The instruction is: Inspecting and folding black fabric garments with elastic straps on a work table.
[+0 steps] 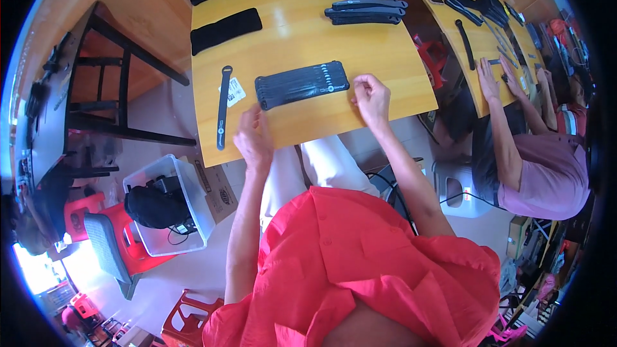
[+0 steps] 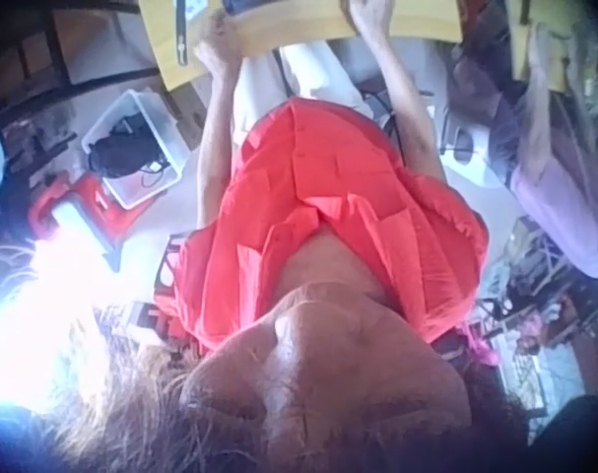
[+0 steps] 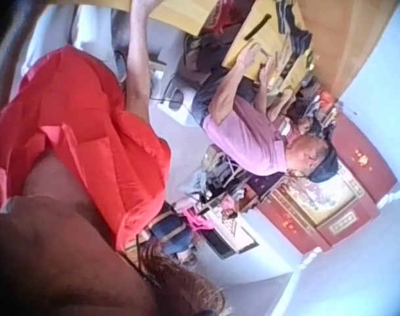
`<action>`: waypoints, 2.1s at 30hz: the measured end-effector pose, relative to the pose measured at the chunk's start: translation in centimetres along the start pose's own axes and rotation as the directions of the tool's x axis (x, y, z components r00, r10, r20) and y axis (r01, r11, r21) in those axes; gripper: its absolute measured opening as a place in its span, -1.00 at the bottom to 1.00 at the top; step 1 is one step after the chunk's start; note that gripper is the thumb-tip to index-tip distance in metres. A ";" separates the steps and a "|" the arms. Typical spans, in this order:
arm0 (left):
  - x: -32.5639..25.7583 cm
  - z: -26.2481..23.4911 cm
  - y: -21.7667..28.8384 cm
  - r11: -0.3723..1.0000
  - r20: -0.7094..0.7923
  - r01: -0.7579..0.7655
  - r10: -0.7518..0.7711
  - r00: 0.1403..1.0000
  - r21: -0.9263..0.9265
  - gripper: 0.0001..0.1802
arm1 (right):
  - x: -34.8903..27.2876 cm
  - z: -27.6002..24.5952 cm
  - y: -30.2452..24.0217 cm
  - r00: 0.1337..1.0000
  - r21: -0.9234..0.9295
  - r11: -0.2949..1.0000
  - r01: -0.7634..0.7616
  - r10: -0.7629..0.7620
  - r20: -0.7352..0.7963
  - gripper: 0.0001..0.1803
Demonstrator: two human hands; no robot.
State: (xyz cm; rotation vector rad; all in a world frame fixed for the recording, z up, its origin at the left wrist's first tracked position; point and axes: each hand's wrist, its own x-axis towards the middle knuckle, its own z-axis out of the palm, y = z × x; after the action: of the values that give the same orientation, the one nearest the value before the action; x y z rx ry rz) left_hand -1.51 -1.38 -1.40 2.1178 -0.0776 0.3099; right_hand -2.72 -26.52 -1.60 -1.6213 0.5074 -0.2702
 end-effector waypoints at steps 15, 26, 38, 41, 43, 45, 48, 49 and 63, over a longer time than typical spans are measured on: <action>-1.6 3.8 2.0 0.730 0.513 -0.559 0.331 0.792 0.394 0.02 | -3.5 1.9 0.4 0.671 -0.632 0.244 0.735 -0.399 0.626 -0.31; -1.2 3.8 2.3 0.764 0.498 -0.519 0.302 0.813 0.383 0.00 | -3.3 2.4 0.4 0.696 -0.655 0.248 0.714 -0.347 0.628 -0.34; 0.6 -2.7 -0.1 0.939 -0.084 -0.139 0.173 0.981 0.314 -0.36 | -3.4 1.4 0.9 0.734 -0.481 0.555 0.679 -0.500 0.459 -0.39; 1.4 -5.3 -1.6 0.886 -0.218 -0.020 0.136 0.966 0.464 -0.53 | -3.2 1.4 1.4 0.753 -0.441 0.616 0.653 -0.594 0.285 -0.54; 1.7 -6.4 -2.3 0.822 -0.134 0.163 -0.107 0.985 0.546 -0.56 | -3.2 1.5 1.4 0.713 -0.481 0.550 0.683 -0.645 0.275 -0.57; 1.8 -6.7 -3.6 0.781 -0.117 0.150 -0.099 0.988 0.607 -0.59 | -3.4 1.8 1.6 0.708 -0.486 0.541 0.686 -0.649 0.277 -0.61; 2.3 -6.6 -3.6 0.839 -0.094 0.296 -0.285 0.954 0.456 -0.68 | -3.5 1.8 1.6 0.715 -0.498 0.540 0.679 -0.642 0.278 -0.67; 2.5 -6.6 -3.5 0.842 -0.091 0.290 -0.280 0.956 0.454 -0.68 | -3.5 1.8 1.5 0.720 -0.497 0.546 0.675 -0.635 0.280 -0.69; -4.4 -3.4 3.1 0.409 0.270 0.421 -0.377 0.886 -0.810 -0.87 | -11.1 5.9 -4.5 0.778 0.067 0.997 -0.025 -0.023 0.628 -0.66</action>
State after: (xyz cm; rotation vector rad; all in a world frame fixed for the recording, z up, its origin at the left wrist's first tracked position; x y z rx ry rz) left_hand -6.98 -0.53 1.75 1.0592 0.2240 -0.0892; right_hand -8.95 -15.81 3.50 -1.5268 -0.0236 0.2621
